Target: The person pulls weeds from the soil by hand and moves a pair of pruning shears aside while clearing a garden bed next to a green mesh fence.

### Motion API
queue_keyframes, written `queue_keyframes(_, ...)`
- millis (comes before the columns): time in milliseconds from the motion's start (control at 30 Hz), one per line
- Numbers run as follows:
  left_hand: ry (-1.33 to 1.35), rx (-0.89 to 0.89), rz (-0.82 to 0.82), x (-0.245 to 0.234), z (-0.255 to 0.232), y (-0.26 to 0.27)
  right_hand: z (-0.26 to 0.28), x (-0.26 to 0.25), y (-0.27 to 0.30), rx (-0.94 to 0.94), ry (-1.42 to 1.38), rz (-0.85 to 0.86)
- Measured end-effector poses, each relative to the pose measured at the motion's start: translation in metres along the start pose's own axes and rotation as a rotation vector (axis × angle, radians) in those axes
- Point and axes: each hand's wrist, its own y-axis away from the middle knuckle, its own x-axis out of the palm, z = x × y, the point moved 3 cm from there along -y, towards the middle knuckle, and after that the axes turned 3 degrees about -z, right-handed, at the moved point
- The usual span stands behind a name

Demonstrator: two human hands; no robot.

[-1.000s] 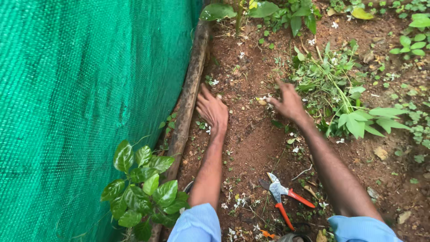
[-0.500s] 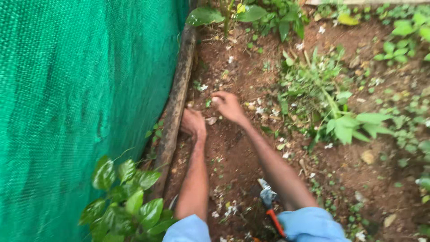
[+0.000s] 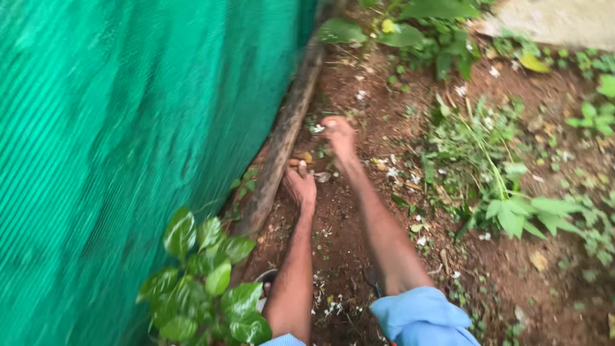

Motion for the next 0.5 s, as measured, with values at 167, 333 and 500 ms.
queue_keyframes(167,0.09,-0.264,-0.051,-0.002,0.026,-0.025,0.022,-0.008,0.029,-0.09,0.154,0.088)
queue_keyframes(333,0.383,-0.445,0.02,0.018,0.036,-0.058,0.054,-0.032,0.055,-0.149,0.078,0.083)
queue_keyframes(500,0.666,-0.472,0.132,0.029,0.041,-0.06,0.062,-0.083,0.083,-0.16,0.717,0.11)
